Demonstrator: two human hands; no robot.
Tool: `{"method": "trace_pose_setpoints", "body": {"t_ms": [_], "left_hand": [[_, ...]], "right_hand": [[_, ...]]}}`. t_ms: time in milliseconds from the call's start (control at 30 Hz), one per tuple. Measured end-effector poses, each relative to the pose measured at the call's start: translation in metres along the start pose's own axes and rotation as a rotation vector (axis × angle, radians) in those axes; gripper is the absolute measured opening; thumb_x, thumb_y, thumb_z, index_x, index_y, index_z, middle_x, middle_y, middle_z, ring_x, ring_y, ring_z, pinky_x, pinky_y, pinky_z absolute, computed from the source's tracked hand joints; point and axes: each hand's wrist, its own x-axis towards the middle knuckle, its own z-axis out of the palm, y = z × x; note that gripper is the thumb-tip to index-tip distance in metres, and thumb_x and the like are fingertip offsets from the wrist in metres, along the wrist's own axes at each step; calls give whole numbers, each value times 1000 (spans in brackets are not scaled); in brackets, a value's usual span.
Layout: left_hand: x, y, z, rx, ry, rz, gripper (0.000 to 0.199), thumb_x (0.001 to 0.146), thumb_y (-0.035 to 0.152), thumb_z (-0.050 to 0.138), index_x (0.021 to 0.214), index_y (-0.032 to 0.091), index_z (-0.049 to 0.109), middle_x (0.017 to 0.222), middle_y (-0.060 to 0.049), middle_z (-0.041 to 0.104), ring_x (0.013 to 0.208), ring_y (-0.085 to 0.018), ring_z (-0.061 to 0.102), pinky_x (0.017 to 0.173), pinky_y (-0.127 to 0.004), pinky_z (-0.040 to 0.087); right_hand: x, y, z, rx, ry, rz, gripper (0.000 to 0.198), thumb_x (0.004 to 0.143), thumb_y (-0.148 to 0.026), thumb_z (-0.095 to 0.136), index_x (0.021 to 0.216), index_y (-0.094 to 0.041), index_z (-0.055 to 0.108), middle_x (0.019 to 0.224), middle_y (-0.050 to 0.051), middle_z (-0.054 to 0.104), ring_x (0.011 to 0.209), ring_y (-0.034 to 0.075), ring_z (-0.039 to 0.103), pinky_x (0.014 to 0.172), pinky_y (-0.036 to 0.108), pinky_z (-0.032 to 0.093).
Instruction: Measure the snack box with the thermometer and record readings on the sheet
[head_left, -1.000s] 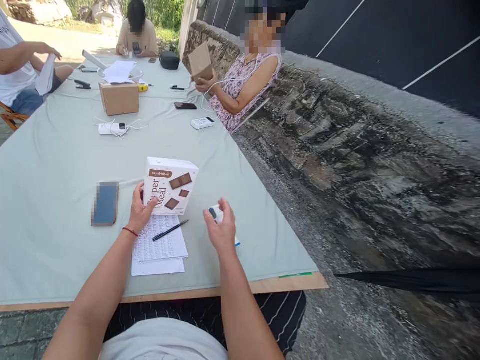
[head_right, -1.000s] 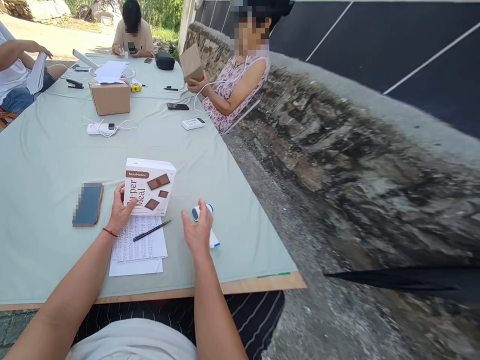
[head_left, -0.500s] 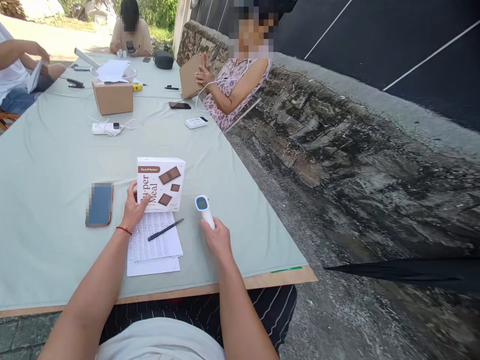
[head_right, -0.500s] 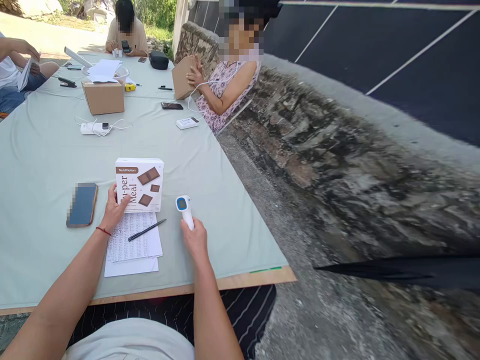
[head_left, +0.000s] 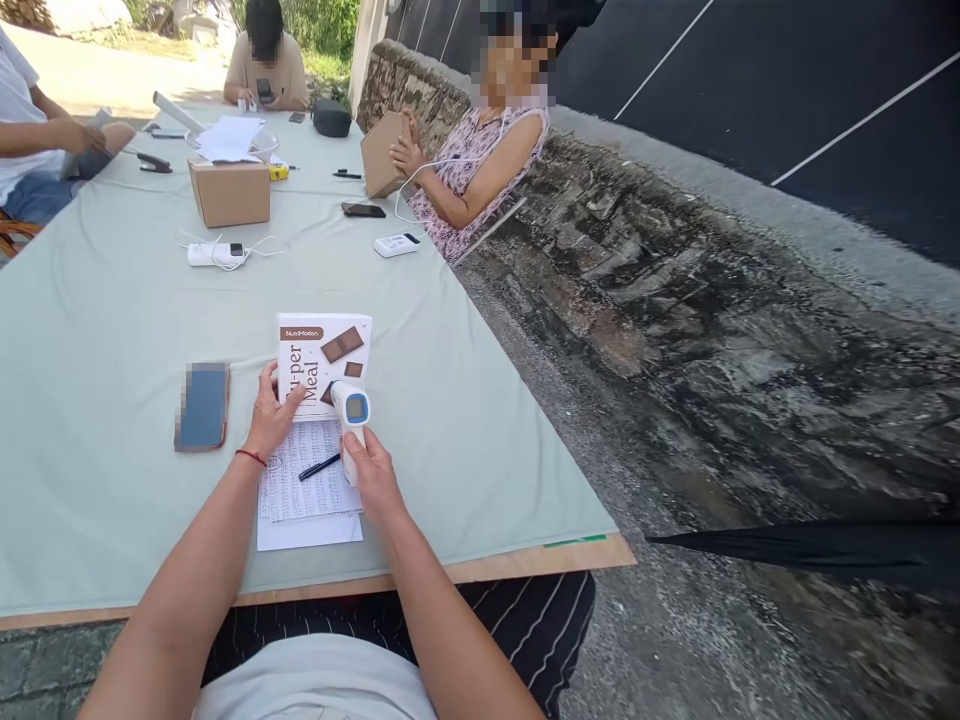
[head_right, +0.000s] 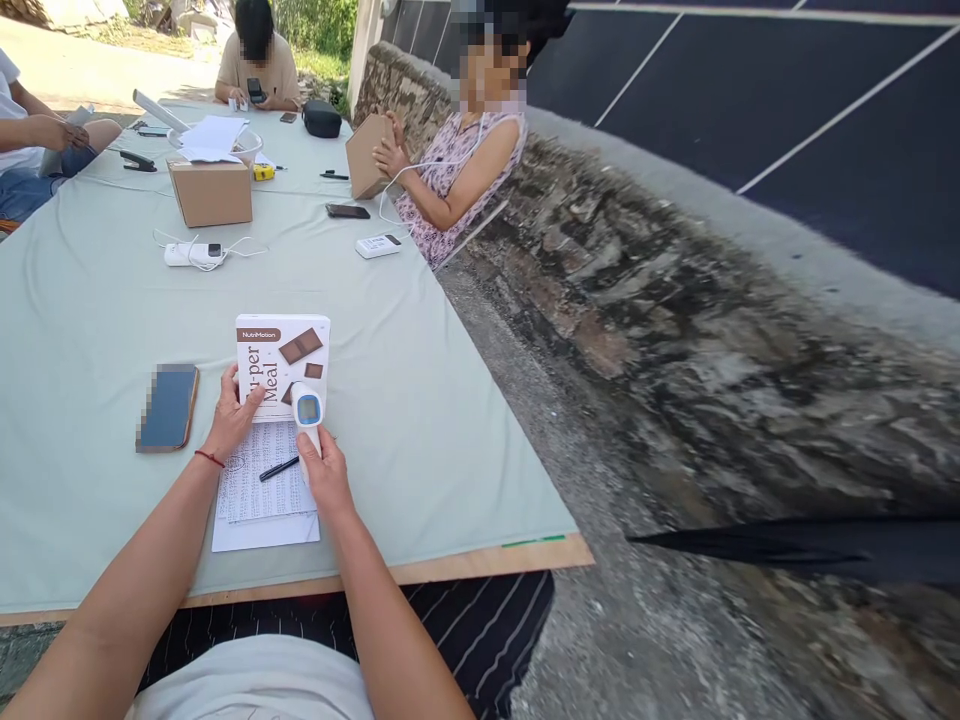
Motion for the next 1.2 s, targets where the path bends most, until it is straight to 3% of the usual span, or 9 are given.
{"method": "trace_pose_setpoints", "body": {"t_ms": [133,1200], "left_hand": [[1,1,0,-1,1,8,72,85,58,64,140,20,36,111,-10,66,102,-24,65,92,-42,50],[2,-3,0,-5,-1,-20,78,82,58,66,142,20,34,110,-10,65,102,-24,65,93,-42,50]], "right_hand": [[1,-3,3,44,-72,50,49,79,-68,64,80,-21,55,72,0,49,65,15,41,63,28,36],[-3,-8,8,160,-55,97,49,67,-65,73,75,-20,55,70,0,49,67,15,40,62,27,35]]}}
